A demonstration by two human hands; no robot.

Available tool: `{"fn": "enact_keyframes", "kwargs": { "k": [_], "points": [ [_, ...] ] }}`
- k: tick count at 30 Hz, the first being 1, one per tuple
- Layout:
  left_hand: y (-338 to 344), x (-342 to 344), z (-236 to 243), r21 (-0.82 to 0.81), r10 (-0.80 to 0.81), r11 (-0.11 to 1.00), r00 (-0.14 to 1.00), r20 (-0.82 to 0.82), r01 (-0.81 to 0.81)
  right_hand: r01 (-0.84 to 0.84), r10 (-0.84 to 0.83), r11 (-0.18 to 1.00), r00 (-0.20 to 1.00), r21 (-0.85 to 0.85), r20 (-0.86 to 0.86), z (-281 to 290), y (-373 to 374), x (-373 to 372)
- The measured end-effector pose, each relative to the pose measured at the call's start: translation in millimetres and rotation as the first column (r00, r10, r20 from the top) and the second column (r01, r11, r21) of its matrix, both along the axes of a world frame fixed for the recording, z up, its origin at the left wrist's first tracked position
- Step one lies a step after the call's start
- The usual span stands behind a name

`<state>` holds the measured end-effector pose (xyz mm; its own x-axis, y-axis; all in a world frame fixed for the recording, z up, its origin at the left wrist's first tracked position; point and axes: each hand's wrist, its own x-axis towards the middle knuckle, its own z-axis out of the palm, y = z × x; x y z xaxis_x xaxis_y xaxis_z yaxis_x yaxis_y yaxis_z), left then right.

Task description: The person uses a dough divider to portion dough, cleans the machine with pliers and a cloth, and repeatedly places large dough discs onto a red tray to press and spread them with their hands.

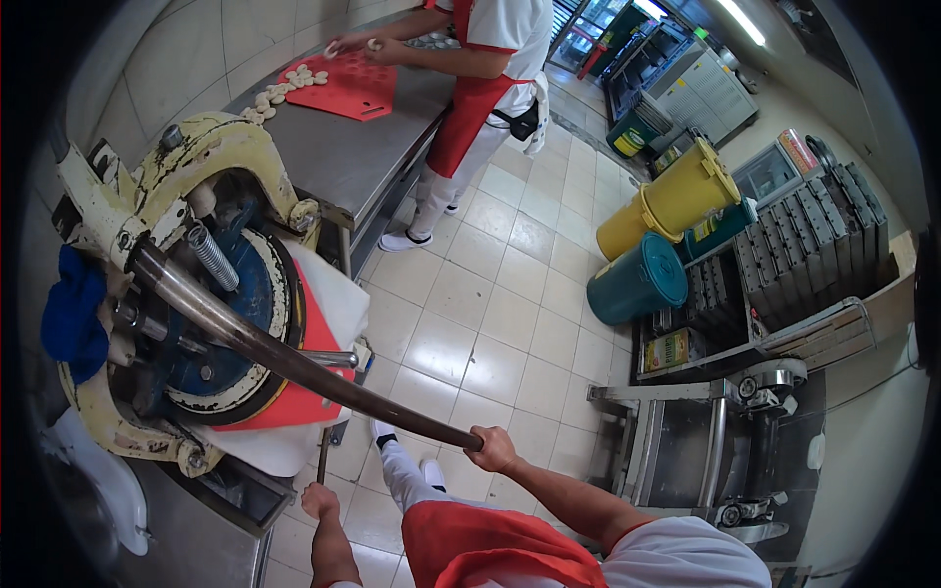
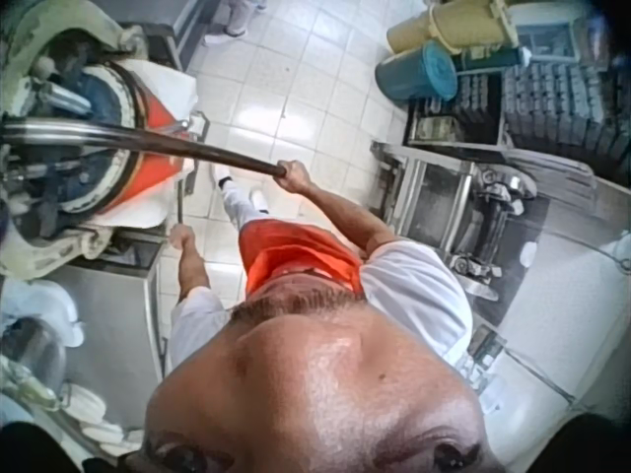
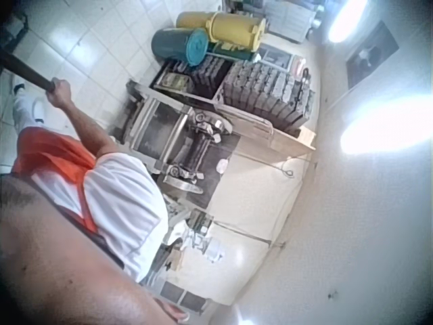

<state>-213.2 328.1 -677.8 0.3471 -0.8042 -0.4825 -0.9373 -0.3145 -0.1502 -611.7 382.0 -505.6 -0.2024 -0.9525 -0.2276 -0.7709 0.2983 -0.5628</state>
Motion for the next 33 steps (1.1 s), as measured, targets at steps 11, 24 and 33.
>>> {"fn": "enact_keyframes", "kwargs": {
  "k": [11, 24, 33],
  "points": [
    [1.6, -2.2, 2.0, -0.035, -0.02, 0.999, 1.0, -0.001, 0.02, -0.003, 0.003, 1.0, 1.0, 0.003, 0.009, 2.2, -0.2, -0.9],
    [-1.4, -2.1, 1.8, 0.029, 0.025, 0.999, 0.999, -0.038, -0.024, -0.016, 0.016, 1.0, 1.0, -0.011, 0.013, 1.1, 0.4, -2.5],
    [0.8, -1.6, -4.7, -0.008, 0.004, 1.0, 1.0, -0.012, -0.004, -0.008, 0.008, 1.0, 1.0, 0.006, 0.009, 6.4, -2.7, -2.1]
  ]
}}
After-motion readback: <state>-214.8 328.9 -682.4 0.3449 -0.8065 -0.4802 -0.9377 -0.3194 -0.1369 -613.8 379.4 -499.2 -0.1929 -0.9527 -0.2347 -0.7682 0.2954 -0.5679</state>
